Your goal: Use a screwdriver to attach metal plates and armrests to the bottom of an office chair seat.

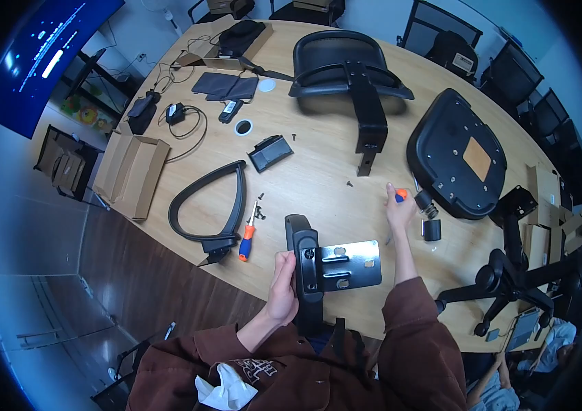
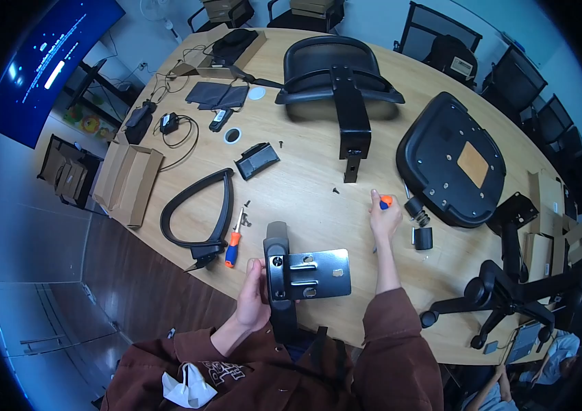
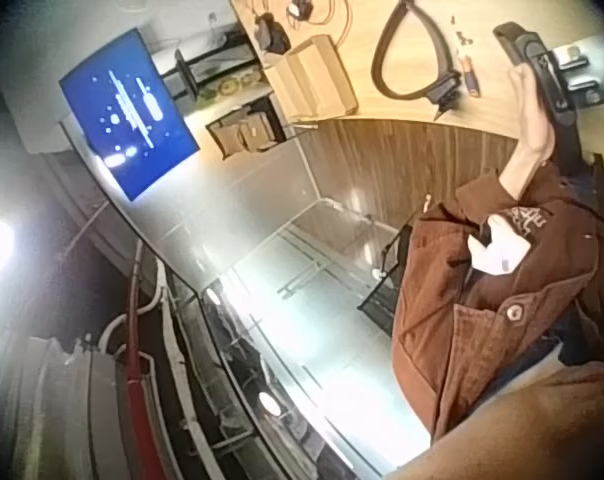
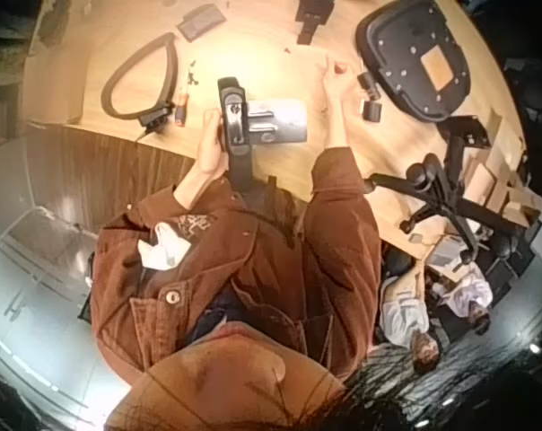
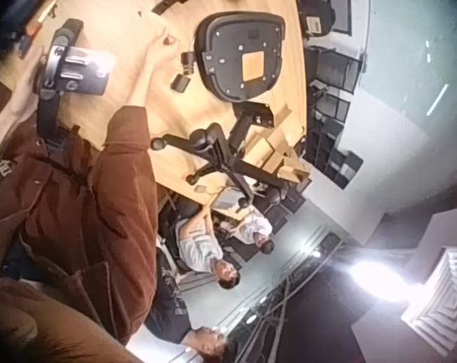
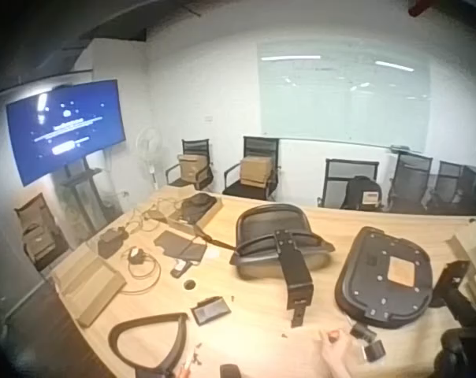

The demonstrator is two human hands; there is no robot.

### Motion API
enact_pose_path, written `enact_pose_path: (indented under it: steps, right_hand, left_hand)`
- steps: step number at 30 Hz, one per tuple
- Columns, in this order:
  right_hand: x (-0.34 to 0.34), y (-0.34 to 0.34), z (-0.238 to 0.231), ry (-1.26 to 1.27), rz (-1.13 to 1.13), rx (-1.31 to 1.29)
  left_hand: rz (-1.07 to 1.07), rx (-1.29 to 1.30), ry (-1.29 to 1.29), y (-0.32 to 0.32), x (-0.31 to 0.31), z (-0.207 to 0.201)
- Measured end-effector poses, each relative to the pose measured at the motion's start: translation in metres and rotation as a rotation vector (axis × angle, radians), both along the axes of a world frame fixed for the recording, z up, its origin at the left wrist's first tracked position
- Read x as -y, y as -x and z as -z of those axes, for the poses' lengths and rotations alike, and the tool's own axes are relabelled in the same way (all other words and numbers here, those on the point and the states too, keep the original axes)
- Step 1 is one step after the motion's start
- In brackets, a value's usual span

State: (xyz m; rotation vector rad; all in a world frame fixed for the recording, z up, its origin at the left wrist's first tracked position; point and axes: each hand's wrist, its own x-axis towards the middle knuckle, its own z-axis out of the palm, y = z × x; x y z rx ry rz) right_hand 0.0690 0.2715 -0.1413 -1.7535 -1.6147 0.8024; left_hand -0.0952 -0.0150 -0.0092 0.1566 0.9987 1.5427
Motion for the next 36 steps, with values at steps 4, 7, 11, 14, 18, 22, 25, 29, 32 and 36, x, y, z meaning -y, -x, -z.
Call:
enact_pose_path:
  steps: [4,7,11,14,18,22,25,29,32,36]
  right_hand:
    - [0.045,-0.017,-0.063,0.12,0.039,-0.687]
    - [0.078,-0.04,-0.097,0.107,0.074,-0.729]
    - [0.112,-0.065,-0.121,0.194,0.128,-0.641]
    - [0.134,-0.081,-0.139,0.409,0.147,-0.607]
    - [0.159,-0.093,-0.139,0.533,-0.057,-0.696]
    - [0.178,-0.093,-0.149,0.472,-0.108,-0.638]
    - [0.186,-0.094,-0.151,0.381,-0.083,-0.722]
    - [0.187,-0.101,-0.135,0.472,0.002,-0.893]
    - [0.191,-0.103,-0.129,0.609,-0.008,-0.972]
    - [0.19,-0.11,-0.105,0.72,0.063,-1.181]
  left_hand:
    - [0.023,0.001,-0.02,-0.005,-0.003,-0.009]
    - [0.032,-0.012,-0.024,-0.011,-0.008,-0.019]
    - [0.102,-0.057,-0.049,-0.018,-0.011,-0.023]
    - [0.126,-0.078,-0.05,-0.022,-0.012,-0.025]
    - [0.125,-0.071,-0.042,-0.025,-0.012,-0.021]
    - [0.147,-0.065,-0.053,-0.027,-0.011,-0.017]
    - [0.156,-0.062,-0.064,-0.029,-0.011,-0.017]
    - [0.148,-0.101,-0.032,-0.031,-0.008,-0.016]
    - [0.15,-0.099,-0.031,-0.032,-0.005,-0.018]
    - [0.156,-0.076,-0.042,-0.033,-0.004,-0.017]
